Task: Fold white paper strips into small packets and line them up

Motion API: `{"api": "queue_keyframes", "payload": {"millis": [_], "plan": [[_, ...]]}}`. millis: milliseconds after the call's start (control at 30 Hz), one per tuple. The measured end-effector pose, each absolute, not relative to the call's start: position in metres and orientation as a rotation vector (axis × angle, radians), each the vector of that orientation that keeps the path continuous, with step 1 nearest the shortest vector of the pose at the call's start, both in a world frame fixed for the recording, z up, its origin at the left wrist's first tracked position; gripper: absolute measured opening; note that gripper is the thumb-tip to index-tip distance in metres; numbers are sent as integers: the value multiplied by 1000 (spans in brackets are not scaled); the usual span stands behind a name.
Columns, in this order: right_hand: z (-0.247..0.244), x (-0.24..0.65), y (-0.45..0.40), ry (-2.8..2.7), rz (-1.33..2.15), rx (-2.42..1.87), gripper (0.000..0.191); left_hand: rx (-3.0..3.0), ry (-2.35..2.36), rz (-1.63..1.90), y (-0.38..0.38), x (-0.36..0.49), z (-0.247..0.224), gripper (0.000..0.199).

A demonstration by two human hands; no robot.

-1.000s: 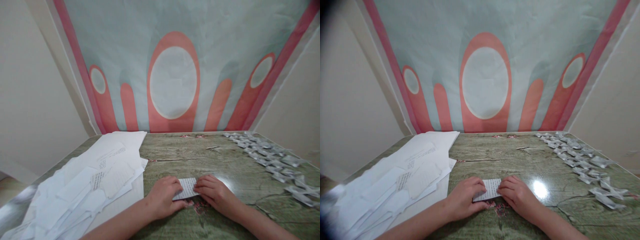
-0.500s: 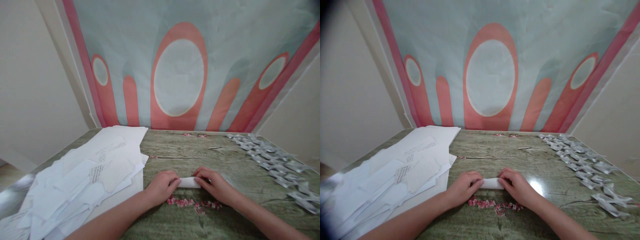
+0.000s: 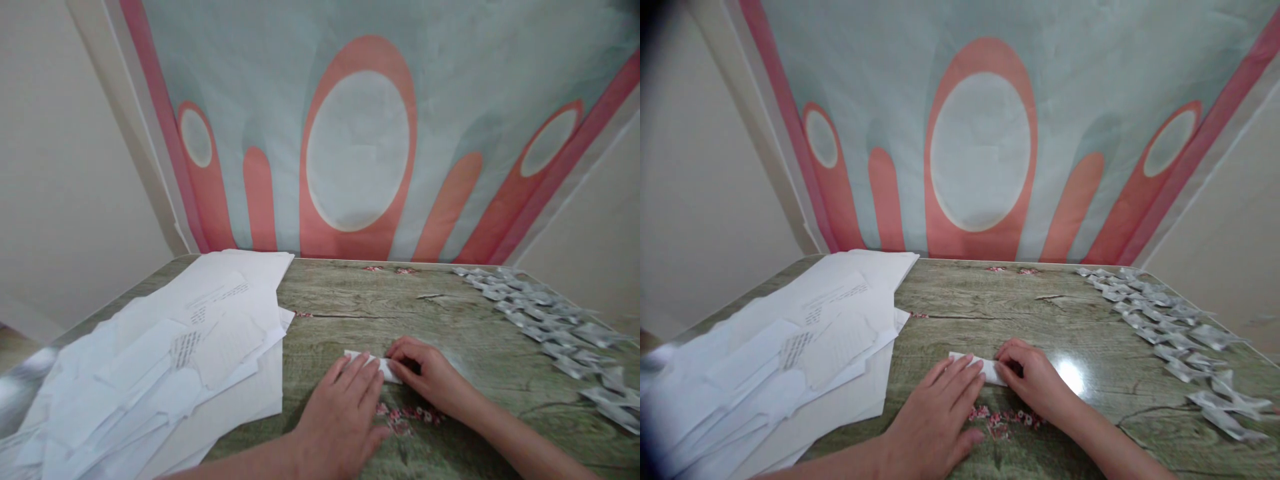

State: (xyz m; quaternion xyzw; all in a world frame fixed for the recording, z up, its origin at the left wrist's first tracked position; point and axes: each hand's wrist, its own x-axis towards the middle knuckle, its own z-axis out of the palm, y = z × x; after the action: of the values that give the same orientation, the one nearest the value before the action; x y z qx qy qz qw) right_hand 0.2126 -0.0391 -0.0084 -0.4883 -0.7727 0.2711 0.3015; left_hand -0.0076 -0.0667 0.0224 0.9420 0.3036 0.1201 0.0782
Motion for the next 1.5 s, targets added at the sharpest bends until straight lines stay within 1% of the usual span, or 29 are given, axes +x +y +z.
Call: {"api": "queue_keyframes", "payload": {"millis": [33, 100, 300, 467, 600, 967, 1500], "plan": [[-9, 212, -39, -2047, 718, -1296, 18, 2822, 894, 338, -69, -7, 20, 60], [-9, 212, -38, -2038, 711, -1301, 19, 2803, 898, 278, -70, -8, 14, 68], [-12, 213, -38, -2037, 701, -1307, 17, 2741, 907, 167, -66, -13, 2, 72], [-15, 214, -39, -2044, 677, -1318, 10, 2731, 896, 169, -65, -14, -5, 73], [-18, 213, -42, -2063, 660, -1318, 8, 2713, 900, 155, -62, -14, -6, 72], [-20, 212, -43, -2100, 587, -1338, 11, 2828, 903, 138, -61, -16, -9, 70], [-22, 209, -40, -2116, 523, -1402, 11, 2751, 928, 17, -61, -12, 1, 69]]}}
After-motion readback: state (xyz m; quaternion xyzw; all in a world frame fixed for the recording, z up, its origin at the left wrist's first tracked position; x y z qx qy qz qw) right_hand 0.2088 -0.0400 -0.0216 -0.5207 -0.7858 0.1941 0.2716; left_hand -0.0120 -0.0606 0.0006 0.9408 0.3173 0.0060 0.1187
